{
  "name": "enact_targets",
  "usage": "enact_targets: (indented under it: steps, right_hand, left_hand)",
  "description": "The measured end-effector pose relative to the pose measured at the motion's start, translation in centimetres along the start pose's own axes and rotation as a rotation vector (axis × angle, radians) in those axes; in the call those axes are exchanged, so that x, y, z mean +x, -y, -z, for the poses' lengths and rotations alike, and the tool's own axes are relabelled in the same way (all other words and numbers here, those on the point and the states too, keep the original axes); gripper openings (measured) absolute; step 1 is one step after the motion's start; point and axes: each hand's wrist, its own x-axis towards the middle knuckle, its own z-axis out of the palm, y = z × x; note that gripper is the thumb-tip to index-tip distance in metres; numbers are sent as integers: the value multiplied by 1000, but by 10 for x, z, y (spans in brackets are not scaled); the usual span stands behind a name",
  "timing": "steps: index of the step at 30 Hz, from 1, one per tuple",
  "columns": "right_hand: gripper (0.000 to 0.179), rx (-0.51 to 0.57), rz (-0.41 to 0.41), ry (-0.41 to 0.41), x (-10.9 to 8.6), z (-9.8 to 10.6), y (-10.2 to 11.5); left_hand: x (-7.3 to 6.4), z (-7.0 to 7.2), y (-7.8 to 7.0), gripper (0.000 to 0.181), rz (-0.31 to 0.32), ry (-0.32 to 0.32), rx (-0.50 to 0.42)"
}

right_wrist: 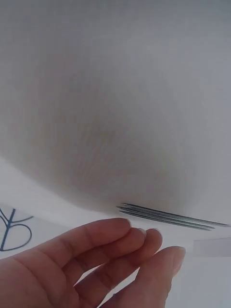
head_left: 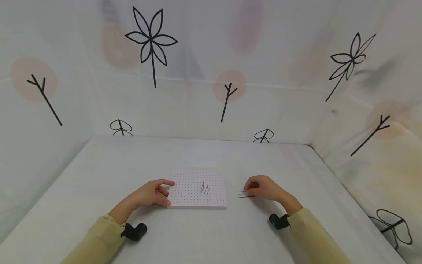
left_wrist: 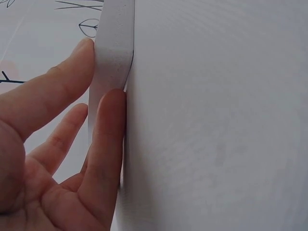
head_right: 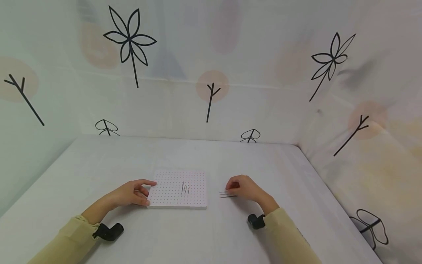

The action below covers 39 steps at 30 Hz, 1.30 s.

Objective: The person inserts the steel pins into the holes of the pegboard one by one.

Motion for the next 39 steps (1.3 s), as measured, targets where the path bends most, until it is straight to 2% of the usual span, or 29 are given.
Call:
enact_targets:
  steps: [7, 21, 32, 39]
  right_hand:
    - [4, 5, -6, 57, 6, -1, -2]
    - [4, -17, -49, 113, 12, -4, -4]
    - [4, 12, -42, 108, 10, -4, -3]
    - [4, -2, -6, 77, 11, -4, 1]
  left_hand:
    - [-1, -1, 1, 65, 6, -3, -1]
    - [1, -1, 1, 65, 6, -2, 4]
    - [0, -1, 0, 65, 1, -1, 6]
    - [0, -1, -1, 65, 5, -4, 1]
